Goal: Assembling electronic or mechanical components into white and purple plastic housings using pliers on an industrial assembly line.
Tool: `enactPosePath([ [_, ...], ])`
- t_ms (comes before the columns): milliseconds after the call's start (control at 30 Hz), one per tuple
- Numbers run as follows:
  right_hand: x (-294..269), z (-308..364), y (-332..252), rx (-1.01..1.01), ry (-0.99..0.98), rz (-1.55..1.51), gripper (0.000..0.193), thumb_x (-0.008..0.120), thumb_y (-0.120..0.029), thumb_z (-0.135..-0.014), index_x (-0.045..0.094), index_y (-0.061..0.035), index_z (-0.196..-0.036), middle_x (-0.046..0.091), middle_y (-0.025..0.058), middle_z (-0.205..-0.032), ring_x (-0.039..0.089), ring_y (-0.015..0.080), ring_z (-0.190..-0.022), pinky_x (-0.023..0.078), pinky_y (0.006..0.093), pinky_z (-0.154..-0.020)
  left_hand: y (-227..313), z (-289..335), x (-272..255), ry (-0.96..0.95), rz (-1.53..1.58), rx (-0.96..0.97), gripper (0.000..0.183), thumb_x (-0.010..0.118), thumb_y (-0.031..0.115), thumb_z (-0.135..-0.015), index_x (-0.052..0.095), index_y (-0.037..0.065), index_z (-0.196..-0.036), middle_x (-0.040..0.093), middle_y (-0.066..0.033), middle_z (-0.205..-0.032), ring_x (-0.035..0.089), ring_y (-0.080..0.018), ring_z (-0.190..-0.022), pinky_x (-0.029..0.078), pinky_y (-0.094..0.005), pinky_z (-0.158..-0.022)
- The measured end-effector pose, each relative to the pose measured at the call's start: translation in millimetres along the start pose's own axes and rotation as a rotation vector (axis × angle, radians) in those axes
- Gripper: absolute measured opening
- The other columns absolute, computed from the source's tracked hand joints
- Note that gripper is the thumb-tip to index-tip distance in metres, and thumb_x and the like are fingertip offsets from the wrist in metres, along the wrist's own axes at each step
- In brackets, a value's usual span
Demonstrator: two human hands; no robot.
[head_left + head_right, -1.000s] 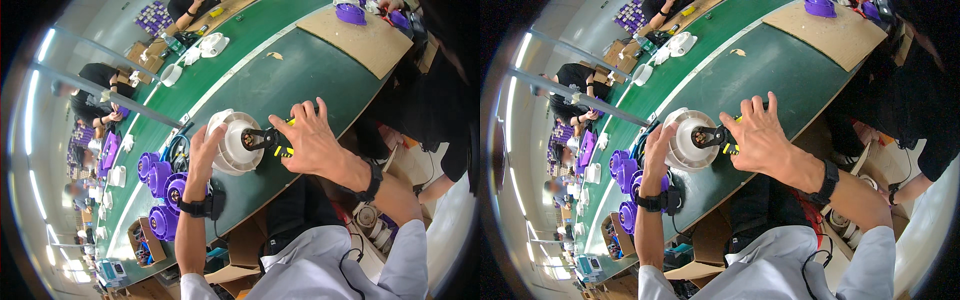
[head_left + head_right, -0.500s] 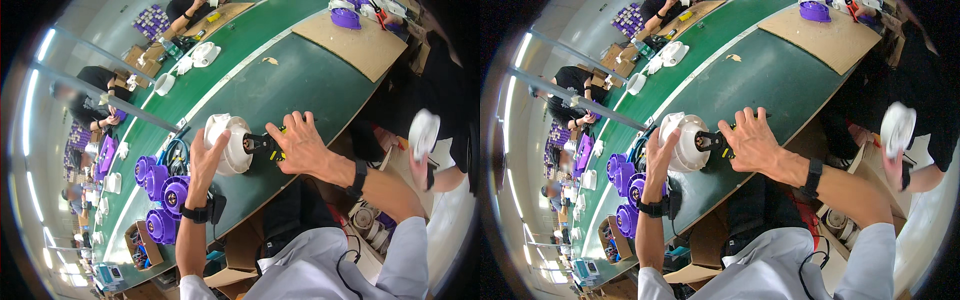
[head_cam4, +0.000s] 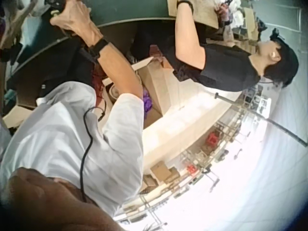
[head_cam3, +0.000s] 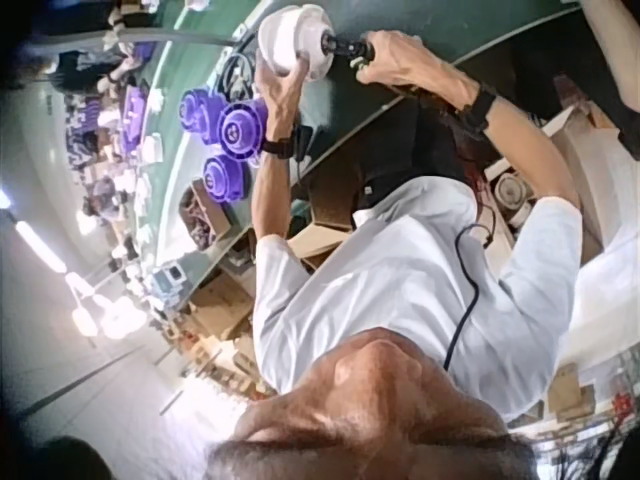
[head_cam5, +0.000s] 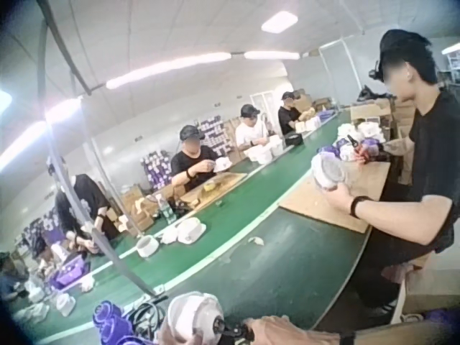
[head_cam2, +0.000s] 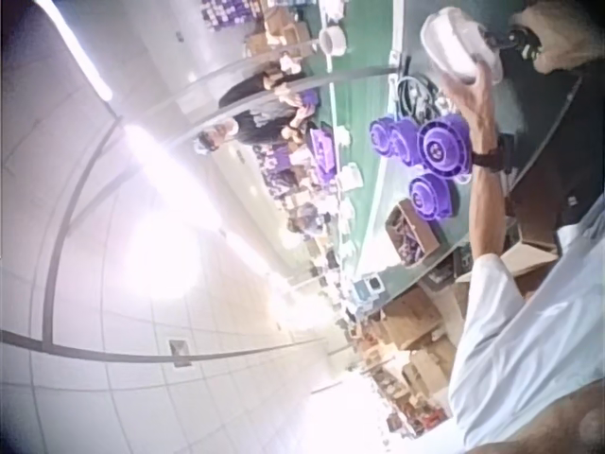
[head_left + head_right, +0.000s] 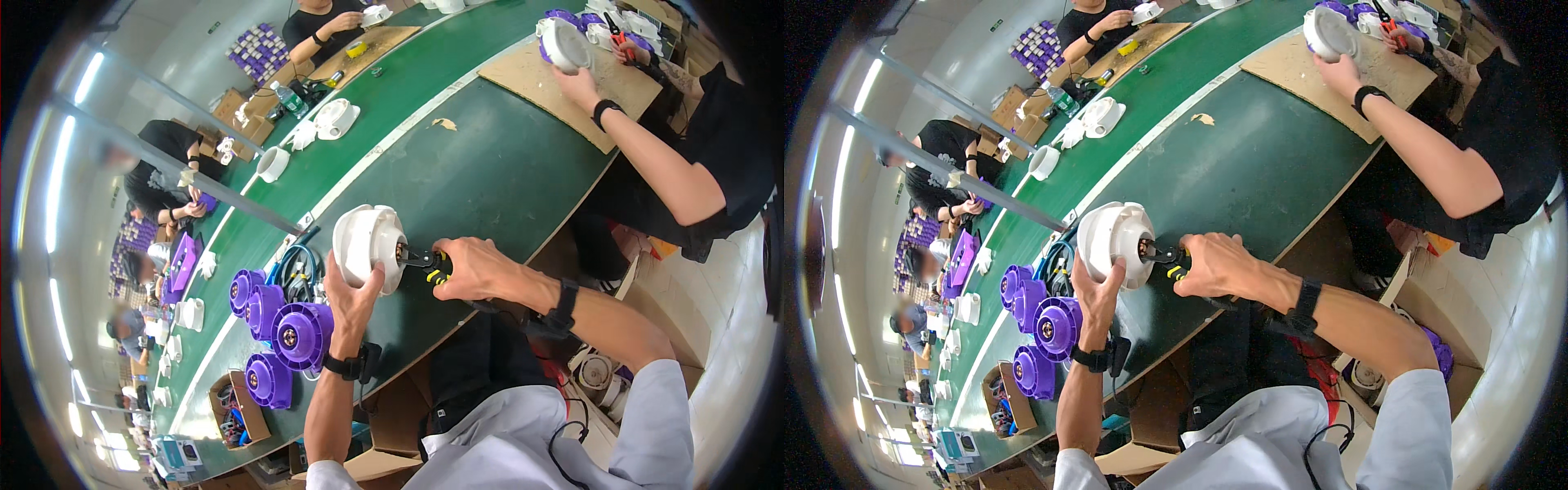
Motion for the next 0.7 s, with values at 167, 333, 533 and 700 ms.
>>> enactPosePath([
  [167, -0.3, -6.9, -7.2, 0.154, -0.173, 0.134, 0.039, 0.062, -0.021, -0.059, 0.064, 0.0122, -0.078, 0.066, 0.0342, -0.082, 0.067, 0.048, -0.078, 0.052, 0.0505, -0.077, -2.7, -7.1, -1.1, -0.031, -0.079, 0.026, 0.056, 0.074, 0.02, -0.073, 0.056, -0.007, -0.119, 0.068, -0.018, -0.098, 0.067, -0.0236, -0.087, 0.053, -0.0357, -0.08],
  [333, -1.8, -10.6, -7.3, 0.078, -0.211, 0.2, 0.046, 0.065, -0.024, -0.061, 0.062, 0.0158, -0.086, 0.065, 0.0342, -0.077, 0.067, 0.0465, -0.077, 0.054, 0.0486, -0.074, -3.4, -8.4, 0.4, -0.024, -0.104, 0.008, 0.054, 0.074, 0.02, -0.074, 0.058, -0.008, -0.118, 0.07, -0.0183, -0.097, 0.068, -0.0222, -0.084, 0.054, -0.0334, -0.075],
  [533, 0.5, -11.4, -6.3, 0.078, -0.232, 0.214, 0.048, 0.063, -0.023, -0.063, 0.059, 0.0179, -0.089, 0.064, 0.0352, -0.079, 0.067, 0.0475, -0.078, 0.054, 0.0482, -0.075, -3.6, -5.9, -1.5, -0.006, -0.079, 0.016, 0.055, 0.073, 0.019, -0.074, 0.057, -0.008, -0.119, 0.07, -0.018, -0.097, 0.067, -0.0218, -0.086, 0.053, -0.0339, -0.078],
  [700, 2.4, -7.6, -8.1, 0.071, -0.238, 0.223, 0.047, 0.063, -0.023, -0.064, 0.059, 0.0182, -0.088, 0.064, 0.0356, -0.078, 0.067, 0.0475, -0.078, 0.054, 0.0481, -0.075, -4.0, -5.4, -1.7, -0.018, 0.001, -0.006, 0.057, 0.071, 0.02, -0.072, 0.057, -0.009, -0.12, 0.07, -0.0175, -0.097, 0.067, -0.0213, -0.087, 0.053, -0.0341, -0.079],
])
Point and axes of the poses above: each hand's wrist, its own z-axis away from the middle knuckle, its own x-axis out of the palm, y = z × x, the point moved 2 cm from there along -z, towards the middle knuckle
